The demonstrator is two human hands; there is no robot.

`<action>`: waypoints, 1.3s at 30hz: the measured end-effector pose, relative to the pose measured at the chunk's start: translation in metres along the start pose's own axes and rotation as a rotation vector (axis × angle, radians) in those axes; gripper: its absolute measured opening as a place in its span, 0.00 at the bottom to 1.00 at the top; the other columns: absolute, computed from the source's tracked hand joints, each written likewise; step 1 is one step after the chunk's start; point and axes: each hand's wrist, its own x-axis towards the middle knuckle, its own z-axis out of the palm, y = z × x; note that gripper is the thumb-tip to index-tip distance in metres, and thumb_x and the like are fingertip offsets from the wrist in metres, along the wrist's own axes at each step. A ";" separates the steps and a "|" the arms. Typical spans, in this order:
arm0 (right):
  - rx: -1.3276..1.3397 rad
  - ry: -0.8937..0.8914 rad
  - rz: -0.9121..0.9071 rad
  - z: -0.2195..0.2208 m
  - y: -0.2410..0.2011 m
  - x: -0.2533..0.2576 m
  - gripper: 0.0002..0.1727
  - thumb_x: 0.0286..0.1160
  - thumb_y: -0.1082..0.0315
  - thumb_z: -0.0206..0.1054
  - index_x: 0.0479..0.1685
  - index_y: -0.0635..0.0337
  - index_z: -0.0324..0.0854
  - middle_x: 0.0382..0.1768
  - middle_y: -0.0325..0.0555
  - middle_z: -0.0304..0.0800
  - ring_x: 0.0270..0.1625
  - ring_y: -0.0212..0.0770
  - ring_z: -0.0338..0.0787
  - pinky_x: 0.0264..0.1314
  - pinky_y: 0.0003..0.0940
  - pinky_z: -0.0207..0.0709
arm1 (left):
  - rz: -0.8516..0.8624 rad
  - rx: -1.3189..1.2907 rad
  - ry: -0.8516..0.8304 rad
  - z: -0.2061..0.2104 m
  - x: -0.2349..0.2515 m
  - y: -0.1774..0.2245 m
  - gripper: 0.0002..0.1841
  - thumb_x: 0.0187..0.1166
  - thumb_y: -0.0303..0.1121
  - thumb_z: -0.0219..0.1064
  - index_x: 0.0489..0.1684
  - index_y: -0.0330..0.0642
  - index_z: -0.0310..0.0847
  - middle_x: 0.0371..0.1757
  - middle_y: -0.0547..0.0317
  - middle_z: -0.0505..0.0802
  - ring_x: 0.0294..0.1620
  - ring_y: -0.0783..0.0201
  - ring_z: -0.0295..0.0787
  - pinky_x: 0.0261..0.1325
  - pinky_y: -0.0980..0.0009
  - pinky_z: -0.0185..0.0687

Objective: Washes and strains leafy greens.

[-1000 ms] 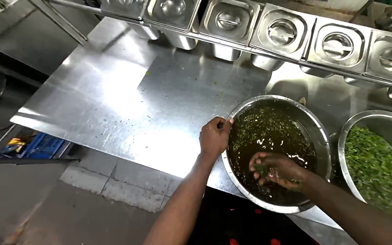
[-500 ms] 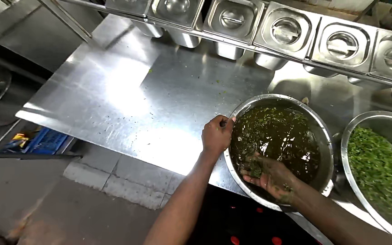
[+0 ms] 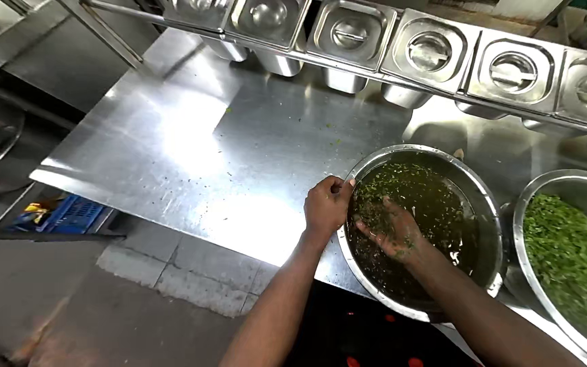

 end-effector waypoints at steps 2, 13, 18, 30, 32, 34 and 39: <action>0.019 -0.022 -0.034 0.005 -0.005 0.012 0.26 0.90 0.46 0.52 0.76 0.54 0.70 0.61 0.53 0.85 0.57 0.52 0.90 0.56 0.51 0.87 | -0.007 -0.001 -0.005 -0.001 0.000 0.001 0.19 0.84 0.56 0.65 0.44 0.50 0.90 0.37 0.60 0.94 0.40 0.58 0.91 0.45 0.45 0.84; 0.002 -0.081 -0.079 0.039 -0.037 0.041 0.22 0.92 0.48 0.48 0.49 0.57 0.78 0.36 0.47 0.87 0.37 0.43 0.90 0.43 0.39 0.87 | -0.014 -0.024 0.004 0.002 0.002 -0.002 0.18 0.82 0.56 0.66 0.43 0.53 0.90 0.36 0.62 0.93 0.38 0.59 0.91 0.42 0.46 0.84; -0.080 -0.200 -0.248 0.028 -0.080 0.021 0.20 0.90 0.47 0.52 0.31 0.46 0.74 0.23 0.35 0.81 0.24 0.33 0.83 0.27 0.28 0.82 | 0.007 -0.010 0.008 0.002 0.003 -0.004 0.19 0.82 0.57 0.65 0.42 0.53 0.90 0.35 0.62 0.93 0.37 0.60 0.90 0.41 0.47 0.84; -0.308 -0.035 -0.303 -0.051 -0.121 0.009 0.21 0.92 0.53 0.49 0.56 0.59 0.83 0.45 0.47 0.92 0.46 0.44 0.93 0.50 0.41 0.89 | 0.013 0.009 -0.001 0.000 0.001 -0.002 0.19 0.83 0.55 0.66 0.42 0.50 0.90 0.34 0.60 0.93 0.36 0.58 0.90 0.42 0.46 0.84; -0.405 -0.064 -0.254 -0.056 -0.108 0.007 0.23 0.93 0.51 0.49 0.58 0.59 0.83 0.49 0.49 0.92 0.50 0.46 0.93 0.54 0.44 0.88 | 0.012 0.015 -0.006 0.000 0.002 -0.002 0.19 0.83 0.56 0.65 0.43 0.51 0.90 0.34 0.61 0.92 0.36 0.59 0.89 0.42 0.46 0.84; -0.513 -0.094 -0.215 -0.054 -0.094 0.006 0.20 0.92 0.54 0.51 0.60 0.59 0.81 0.51 0.50 0.92 0.50 0.47 0.93 0.54 0.45 0.88 | 0.012 0.019 -0.008 0.000 0.001 -0.001 0.19 0.83 0.56 0.65 0.43 0.51 0.90 0.34 0.61 0.93 0.36 0.59 0.90 0.42 0.46 0.84; -0.687 -0.227 -0.058 -0.044 -0.055 -0.003 0.17 0.92 0.61 0.54 0.64 0.62 0.80 0.51 0.52 0.91 0.47 0.48 0.94 0.50 0.44 0.90 | 0.021 0.021 0.009 0.000 -0.003 0.000 0.19 0.85 0.57 0.64 0.44 0.51 0.89 0.34 0.59 0.92 0.33 0.58 0.89 0.36 0.48 0.84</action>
